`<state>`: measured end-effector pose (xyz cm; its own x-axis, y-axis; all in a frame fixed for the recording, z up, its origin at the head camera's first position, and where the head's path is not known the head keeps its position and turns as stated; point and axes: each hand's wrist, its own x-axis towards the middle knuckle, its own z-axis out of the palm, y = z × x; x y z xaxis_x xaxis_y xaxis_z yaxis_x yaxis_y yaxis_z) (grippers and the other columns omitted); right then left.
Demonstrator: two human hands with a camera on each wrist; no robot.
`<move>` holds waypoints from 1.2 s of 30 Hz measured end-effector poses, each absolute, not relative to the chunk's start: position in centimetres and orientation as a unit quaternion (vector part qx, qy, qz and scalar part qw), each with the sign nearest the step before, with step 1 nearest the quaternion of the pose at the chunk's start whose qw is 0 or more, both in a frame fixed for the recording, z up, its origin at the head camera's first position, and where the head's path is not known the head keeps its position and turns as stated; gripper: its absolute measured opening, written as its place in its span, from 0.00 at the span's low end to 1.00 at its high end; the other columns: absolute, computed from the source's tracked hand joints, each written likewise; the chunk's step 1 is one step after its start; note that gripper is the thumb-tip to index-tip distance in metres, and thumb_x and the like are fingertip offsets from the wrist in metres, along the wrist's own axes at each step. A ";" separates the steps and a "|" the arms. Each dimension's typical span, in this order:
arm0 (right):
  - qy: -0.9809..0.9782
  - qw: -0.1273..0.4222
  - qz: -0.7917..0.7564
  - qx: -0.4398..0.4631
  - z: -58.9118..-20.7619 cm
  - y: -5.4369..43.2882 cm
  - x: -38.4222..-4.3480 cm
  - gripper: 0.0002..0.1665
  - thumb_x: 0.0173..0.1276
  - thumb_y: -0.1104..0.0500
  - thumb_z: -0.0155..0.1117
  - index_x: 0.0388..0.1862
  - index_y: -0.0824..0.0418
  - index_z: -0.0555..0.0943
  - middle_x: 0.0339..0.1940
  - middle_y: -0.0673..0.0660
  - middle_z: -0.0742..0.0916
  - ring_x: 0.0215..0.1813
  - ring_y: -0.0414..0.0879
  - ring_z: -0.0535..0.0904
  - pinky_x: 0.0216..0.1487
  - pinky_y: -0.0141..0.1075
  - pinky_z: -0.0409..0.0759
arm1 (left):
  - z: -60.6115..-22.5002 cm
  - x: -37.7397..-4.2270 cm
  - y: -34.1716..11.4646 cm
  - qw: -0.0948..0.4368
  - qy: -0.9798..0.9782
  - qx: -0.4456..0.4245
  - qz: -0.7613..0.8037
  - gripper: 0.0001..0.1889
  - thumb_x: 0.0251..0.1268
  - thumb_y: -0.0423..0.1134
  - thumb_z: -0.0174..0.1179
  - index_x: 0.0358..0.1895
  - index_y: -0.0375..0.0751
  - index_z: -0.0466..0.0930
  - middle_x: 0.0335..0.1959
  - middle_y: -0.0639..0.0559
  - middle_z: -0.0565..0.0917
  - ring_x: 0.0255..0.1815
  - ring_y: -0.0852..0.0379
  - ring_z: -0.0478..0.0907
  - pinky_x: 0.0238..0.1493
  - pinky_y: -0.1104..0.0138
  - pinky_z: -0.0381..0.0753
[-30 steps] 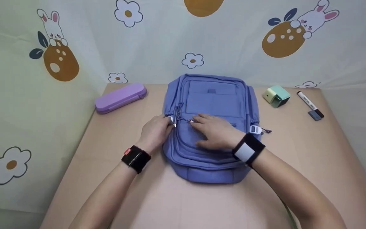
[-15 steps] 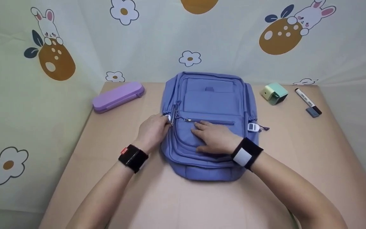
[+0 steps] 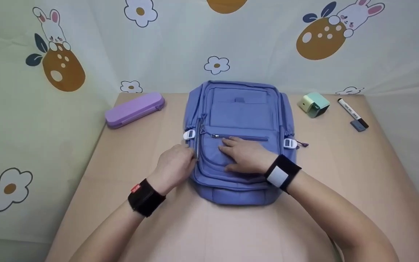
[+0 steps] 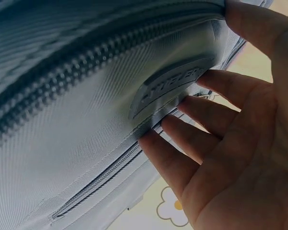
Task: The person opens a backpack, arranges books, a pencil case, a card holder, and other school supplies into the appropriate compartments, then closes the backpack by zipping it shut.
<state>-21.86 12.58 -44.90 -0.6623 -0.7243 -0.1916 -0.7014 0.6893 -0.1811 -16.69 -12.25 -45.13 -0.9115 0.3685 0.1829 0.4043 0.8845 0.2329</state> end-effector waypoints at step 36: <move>0.889 -0.107 -0.100 -0.434 -47.1 20.7 -15.2 0.03 0.67 0.60 0.71 0.34 0.56 0.85 0.30 0.49 0.86 0.32 0.46 0.84 0.31 0.42 0.83 | -46.0 -14.9 -12.7 0.046 -0.960 -0.164 -0.222 0.04 0.66 0.37 0.65 0.34 0.43 0.81 0.29 0.55 0.80 0.30 0.53 0.78 0.32 0.57 0.79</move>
